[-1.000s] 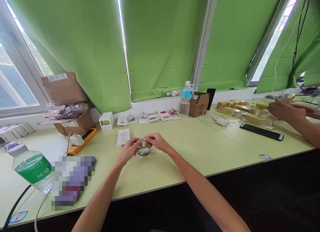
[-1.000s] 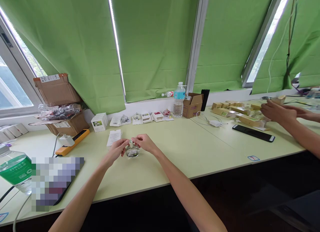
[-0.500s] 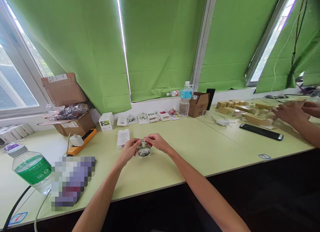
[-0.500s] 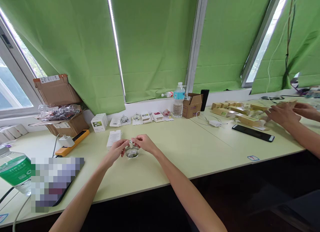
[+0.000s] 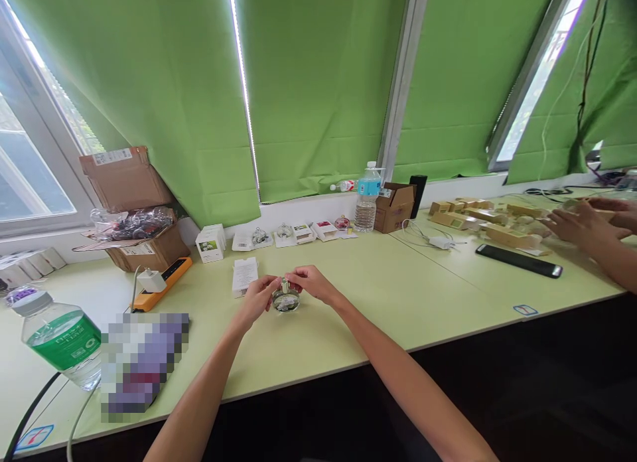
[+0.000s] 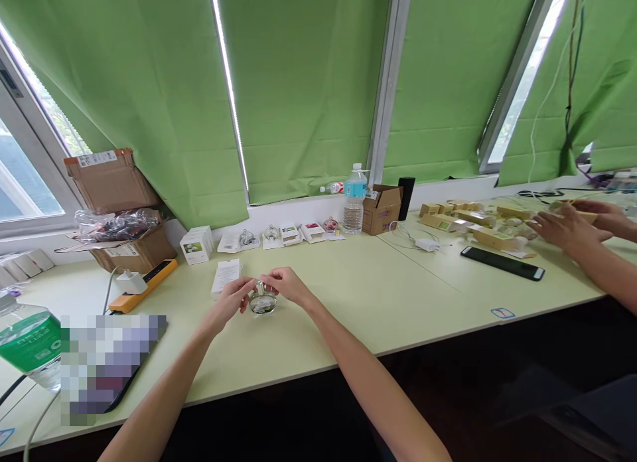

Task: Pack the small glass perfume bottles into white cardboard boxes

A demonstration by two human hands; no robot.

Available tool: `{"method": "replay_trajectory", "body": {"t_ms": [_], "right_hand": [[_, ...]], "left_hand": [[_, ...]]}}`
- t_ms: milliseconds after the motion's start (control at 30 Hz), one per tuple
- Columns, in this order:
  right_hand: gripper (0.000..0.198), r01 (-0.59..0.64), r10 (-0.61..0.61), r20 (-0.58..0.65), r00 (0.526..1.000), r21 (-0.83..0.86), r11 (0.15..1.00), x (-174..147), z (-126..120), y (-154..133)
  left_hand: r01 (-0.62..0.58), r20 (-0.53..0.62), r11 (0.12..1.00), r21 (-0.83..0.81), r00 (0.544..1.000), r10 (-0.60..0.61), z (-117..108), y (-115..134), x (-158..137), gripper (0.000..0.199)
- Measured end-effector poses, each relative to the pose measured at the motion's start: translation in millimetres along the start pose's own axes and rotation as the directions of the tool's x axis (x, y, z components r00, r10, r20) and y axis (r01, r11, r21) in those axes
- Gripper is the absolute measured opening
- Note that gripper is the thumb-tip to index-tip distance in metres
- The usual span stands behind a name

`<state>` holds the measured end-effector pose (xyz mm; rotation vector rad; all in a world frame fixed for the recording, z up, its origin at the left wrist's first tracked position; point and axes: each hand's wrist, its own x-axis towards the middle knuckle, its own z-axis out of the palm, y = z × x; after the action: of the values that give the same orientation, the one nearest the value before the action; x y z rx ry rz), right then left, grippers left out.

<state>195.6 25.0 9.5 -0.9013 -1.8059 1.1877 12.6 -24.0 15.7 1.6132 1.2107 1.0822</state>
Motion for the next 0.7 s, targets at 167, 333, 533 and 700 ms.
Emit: {"method": "replay_trajectory", "body": {"t_ms": [167,333,533,700], "right_hand": [[0.04,-0.003,0.003,0.011,1.0,0.036,0.999,2.1,-0.1,3.3],[0.038,-0.005,0.003,0.024,1.0,0.07,0.998,0.9,0.5,2.7],[0.044,-0.003,0.002,0.014,1.0,0.075,0.997,0.0,0.2,3.1],[0.045,-0.017,0.018,-0.041,0.999,0.015,1.0,4.3,-2.0,10.5]], "left_hand": [[0.008,0.012,1.0,-0.015,1.0,-0.007,-1.1,-1.5,1.8,0.045],[0.022,0.003,0.999,-0.031,1.0,-0.022,1.7,-0.2,0.4,0.045],[-0.062,-0.2,0.998,-0.014,0.978,0.058,-3.2,10.4,-0.6,0.044],[-0.266,-0.469,0.955,0.134,0.832,0.298,13.4,32.0,-36.3,0.029]]}}
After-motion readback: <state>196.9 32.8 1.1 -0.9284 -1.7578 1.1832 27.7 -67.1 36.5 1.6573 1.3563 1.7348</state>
